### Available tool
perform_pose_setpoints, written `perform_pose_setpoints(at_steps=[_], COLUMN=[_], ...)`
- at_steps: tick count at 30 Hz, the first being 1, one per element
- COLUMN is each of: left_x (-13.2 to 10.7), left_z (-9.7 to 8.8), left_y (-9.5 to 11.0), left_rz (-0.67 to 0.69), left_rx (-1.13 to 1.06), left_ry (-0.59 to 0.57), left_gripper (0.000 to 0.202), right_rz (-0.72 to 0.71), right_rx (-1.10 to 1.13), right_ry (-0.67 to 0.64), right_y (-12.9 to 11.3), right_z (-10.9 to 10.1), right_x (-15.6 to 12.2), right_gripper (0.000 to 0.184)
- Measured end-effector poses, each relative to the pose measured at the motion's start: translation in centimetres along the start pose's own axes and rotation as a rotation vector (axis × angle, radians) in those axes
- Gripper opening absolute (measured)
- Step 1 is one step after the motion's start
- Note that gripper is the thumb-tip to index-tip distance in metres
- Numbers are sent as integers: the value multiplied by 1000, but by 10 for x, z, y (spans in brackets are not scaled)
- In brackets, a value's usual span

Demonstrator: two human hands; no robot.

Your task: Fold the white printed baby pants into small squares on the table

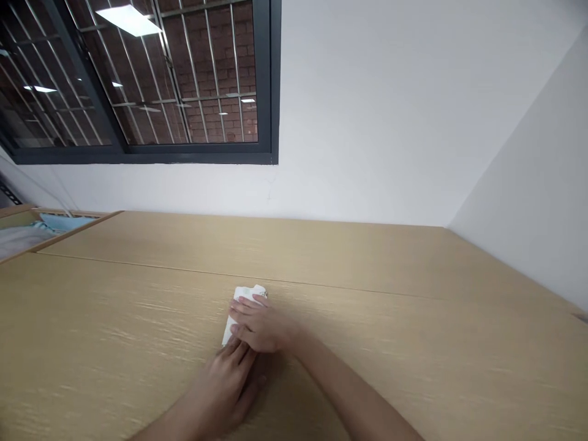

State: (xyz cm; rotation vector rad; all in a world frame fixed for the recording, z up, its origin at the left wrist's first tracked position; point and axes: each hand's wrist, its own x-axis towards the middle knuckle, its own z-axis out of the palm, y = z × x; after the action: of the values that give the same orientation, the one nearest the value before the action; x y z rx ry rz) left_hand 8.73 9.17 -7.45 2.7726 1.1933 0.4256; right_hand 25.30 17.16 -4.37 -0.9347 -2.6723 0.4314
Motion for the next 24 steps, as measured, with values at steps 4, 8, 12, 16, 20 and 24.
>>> perform_pose_setpoints(at_steps=[4,8,12,16,20,24], left_x=[-2,-3,-2,1,0,2], left_z=[4,7,5,0,-4,-15], left_y=[-3,-6,-7,-4,-5,-18], left_rz=[33,51,28,26,42,46], left_rx=[15,28,38,81,74,-116], left_ry=[30,12,7,-42,-15,126], left_gripper=[64,68,72,67,63,42], right_rz=[-62,-32,25,106,214,318], right_rx=[-62,-124,-134,-107,-18,148], right_ry=[111,158,178,168,210,393], right_y=[13,22,37,51,55,59], right_z=[-1,-1,1,4,7,8], right_x=[0,2,2,-1,-4,-7], right_gripper=[44,45,47,50,56,60])
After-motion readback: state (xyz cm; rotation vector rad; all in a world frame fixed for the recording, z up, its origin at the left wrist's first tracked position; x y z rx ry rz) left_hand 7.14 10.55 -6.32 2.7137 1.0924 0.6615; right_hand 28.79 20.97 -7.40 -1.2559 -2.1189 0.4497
